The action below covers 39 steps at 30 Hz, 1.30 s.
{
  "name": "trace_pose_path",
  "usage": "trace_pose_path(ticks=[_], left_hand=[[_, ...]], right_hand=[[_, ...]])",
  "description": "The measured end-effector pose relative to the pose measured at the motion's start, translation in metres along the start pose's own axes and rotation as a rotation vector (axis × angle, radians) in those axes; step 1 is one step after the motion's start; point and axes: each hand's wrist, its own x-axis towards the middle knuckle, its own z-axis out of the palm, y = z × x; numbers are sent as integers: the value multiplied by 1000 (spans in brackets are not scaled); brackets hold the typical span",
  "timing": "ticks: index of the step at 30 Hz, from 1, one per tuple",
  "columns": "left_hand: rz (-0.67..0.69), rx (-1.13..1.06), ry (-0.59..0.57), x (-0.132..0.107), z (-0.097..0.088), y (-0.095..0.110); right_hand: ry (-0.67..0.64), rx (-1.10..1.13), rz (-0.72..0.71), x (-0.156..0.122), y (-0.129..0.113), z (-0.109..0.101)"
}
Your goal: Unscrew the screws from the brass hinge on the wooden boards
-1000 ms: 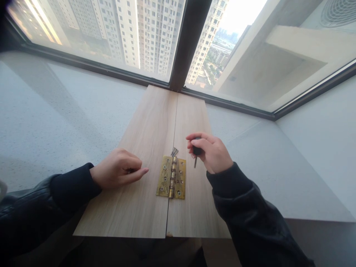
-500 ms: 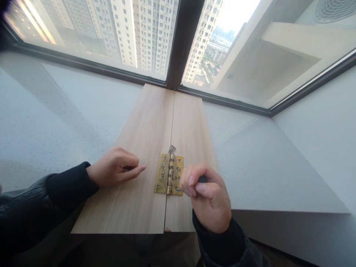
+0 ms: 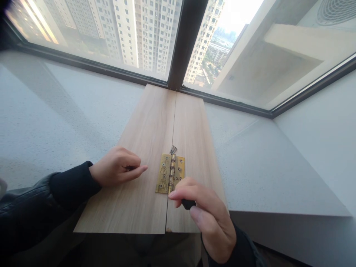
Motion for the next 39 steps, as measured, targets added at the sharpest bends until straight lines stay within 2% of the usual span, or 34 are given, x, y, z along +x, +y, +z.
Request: trace_pose_path(ticks=[4, 9, 13, 16, 19, 22, 24, 28, 33, 36, 39], left_hand=[[6, 6, 9, 0, 0, 0], [-5, 3, -1, -1, 1, 0], [-11, 1, 0, -1, 0, 0], [-8, -5, 3, -1, 0, 0], [-5, -14, 1, -1, 0, 0], [-6, -12, 2, 0, 0, 0], [-10, -6, 2, 1, 0, 0], [-19, -6, -12, 1, 0, 1], [-18, -7, -13, 1, -1, 1], [-15, -3, -3, 0, 0, 0], [-12, -8, -3, 0, 1, 0]], right_hand=[[-61, -193, -49, -5, -6, -8], [-49, -297, -120, -2, -9, -10], [52, -343, -116, -6, -7, -9], [176, -369, -103, -11, -3, -7], [288, -401, -145, -14, -1, -3], [336, -401, -181, -14, 0, 2], [308, -391, -168, -14, 0, 3], [128, -455, -175, -14, -2, 1], [-31, -452, -174, -13, -12, -10], [-162, -401, -173, -11, -16, -19], [-224, -331, -135, -8, -17, -25]])
